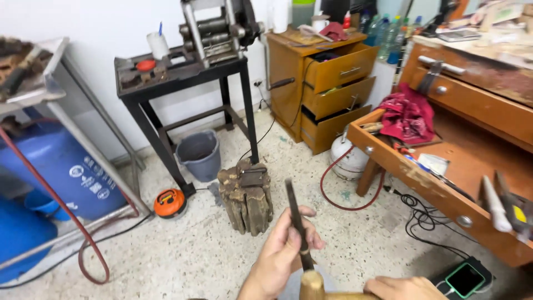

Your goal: Hammering a metal ring on a mandrel using a mallet to shape or size it.

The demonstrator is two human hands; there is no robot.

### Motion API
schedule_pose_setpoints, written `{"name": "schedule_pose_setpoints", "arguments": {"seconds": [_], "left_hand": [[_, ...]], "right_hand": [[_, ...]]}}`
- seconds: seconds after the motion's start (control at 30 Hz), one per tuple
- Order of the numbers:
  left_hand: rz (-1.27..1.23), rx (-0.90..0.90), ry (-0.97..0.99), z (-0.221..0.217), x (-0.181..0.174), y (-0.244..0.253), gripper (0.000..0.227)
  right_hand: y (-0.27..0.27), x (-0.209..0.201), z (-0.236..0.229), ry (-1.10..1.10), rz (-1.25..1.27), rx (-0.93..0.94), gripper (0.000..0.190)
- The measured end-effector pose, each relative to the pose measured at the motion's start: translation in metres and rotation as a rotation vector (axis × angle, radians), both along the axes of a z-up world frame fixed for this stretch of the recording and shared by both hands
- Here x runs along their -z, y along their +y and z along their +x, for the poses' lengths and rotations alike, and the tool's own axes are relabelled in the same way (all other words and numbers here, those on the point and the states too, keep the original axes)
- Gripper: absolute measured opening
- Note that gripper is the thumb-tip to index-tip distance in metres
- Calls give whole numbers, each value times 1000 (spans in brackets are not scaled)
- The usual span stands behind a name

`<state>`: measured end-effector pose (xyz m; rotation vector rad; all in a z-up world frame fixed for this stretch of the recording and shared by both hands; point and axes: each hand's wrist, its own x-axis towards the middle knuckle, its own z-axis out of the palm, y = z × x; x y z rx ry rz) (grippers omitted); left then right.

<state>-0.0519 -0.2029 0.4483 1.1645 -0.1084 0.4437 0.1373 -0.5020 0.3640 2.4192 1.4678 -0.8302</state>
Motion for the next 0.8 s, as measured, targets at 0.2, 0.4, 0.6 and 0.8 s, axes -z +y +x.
{"name": "schedule_pose_setpoints", "arguments": {"seconds": [0.2, 0.4, 0.6, 0.8], "left_hand": [[241, -57, -9, 7, -45, 2, 35], [630, -156, 287, 6, -93, -6, 38], [710, -212, 63, 11, -79, 2, 54], [714, -308, 207, 6, -87, 1, 49]], "right_hand": [[24, -73, -1, 23, 147, -245, 45], [4, -106, -1, -59, 255, -261, 45], [-6, -121, 15, -39, 470, -191, 33], [5, -121, 12, 63, 351, -330, 45]]}}
